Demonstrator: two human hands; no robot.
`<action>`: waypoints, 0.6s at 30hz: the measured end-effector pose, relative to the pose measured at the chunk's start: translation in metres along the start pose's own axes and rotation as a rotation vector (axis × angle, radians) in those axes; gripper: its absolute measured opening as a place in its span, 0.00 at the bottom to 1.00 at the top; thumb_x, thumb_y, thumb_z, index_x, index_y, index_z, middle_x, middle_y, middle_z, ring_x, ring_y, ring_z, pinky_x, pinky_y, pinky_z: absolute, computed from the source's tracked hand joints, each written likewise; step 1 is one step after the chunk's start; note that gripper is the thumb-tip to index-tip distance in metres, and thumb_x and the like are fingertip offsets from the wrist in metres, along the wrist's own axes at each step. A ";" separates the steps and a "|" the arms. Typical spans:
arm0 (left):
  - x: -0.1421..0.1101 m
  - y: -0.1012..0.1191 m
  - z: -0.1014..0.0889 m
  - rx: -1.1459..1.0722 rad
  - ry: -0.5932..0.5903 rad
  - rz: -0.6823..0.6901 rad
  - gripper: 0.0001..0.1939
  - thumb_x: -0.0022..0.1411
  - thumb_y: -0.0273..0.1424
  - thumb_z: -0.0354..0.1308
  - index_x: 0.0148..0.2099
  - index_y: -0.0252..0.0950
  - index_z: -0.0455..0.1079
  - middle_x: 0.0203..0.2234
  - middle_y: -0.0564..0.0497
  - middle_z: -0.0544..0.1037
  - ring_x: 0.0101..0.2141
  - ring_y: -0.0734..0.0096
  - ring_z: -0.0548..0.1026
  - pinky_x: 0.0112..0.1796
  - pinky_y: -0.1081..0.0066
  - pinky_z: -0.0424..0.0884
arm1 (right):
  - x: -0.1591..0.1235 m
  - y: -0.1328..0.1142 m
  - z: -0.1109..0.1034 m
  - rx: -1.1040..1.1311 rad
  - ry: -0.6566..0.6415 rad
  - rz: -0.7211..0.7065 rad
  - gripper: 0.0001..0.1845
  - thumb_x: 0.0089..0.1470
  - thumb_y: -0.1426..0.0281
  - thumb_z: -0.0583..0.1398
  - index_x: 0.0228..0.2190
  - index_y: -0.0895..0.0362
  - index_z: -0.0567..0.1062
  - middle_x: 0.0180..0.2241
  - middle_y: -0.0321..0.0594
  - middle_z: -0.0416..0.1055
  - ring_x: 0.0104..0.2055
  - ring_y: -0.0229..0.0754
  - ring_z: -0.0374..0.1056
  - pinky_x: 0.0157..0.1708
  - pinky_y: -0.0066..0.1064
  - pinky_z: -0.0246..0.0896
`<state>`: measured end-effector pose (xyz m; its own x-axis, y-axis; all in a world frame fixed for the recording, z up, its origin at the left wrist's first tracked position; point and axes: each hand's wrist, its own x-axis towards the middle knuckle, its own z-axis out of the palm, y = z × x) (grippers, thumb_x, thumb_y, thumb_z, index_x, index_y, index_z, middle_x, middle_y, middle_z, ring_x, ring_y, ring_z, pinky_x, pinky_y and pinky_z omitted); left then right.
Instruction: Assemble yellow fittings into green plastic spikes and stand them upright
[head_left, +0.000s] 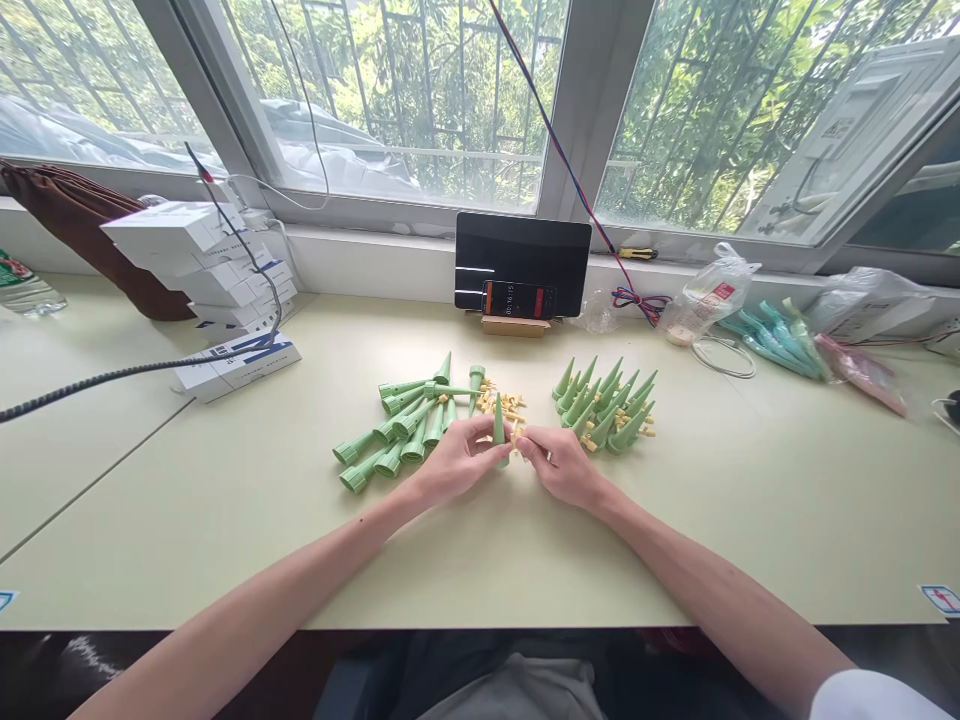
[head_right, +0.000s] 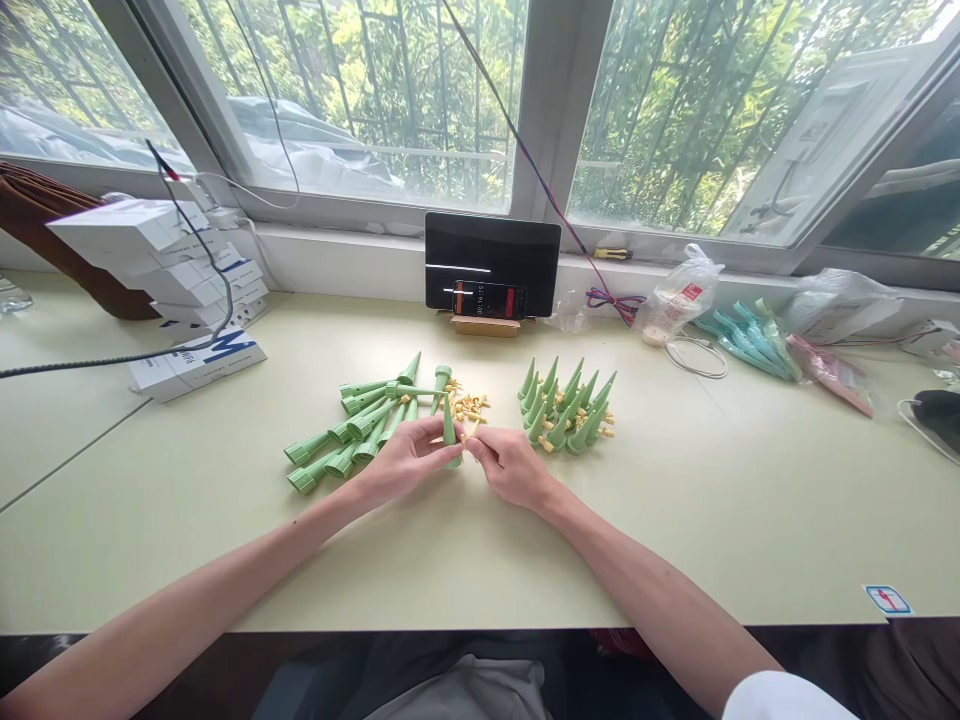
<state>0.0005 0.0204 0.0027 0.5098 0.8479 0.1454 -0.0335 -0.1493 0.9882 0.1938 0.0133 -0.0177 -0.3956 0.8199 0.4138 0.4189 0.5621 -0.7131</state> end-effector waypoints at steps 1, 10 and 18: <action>0.000 0.000 0.000 -0.003 0.002 -0.004 0.12 0.60 0.37 0.63 0.43 0.34 0.75 0.39 0.45 0.78 0.42 0.62 0.76 0.46 0.64 0.72 | 0.000 0.000 0.000 0.002 0.007 0.003 0.22 0.66 0.62 0.50 0.21 0.55 0.60 0.20 0.31 0.54 0.22 0.35 0.49 0.24 0.29 0.47; 0.001 0.002 -0.001 -0.005 0.071 -0.016 0.11 0.59 0.37 0.64 0.40 0.34 0.73 0.37 0.47 0.77 0.38 0.66 0.75 0.38 0.68 0.72 | 0.000 -0.004 0.001 0.112 0.060 0.014 0.08 0.62 0.64 0.57 0.37 0.56 0.71 0.27 0.35 0.68 0.23 0.35 0.61 0.25 0.28 0.58; 0.001 -0.003 -0.003 0.073 0.044 0.000 0.10 0.62 0.35 0.61 0.42 0.33 0.72 0.39 0.45 0.76 0.41 0.63 0.75 0.44 0.64 0.73 | 0.001 -0.004 0.000 0.095 0.028 -0.004 0.08 0.63 0.68 0.55 0.33 0.56 0.71 0.26 0.36 0.69 0.25 0.35 0.59 0.26 0.27 0.57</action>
<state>-0.0012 0.0228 -0.0001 0.4713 0.8694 0.1485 0.0299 -0.1841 0.9825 0.1919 0.0118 -0.0150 -0.3740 0.8208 0.4317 0.3375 0.5540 -0.7610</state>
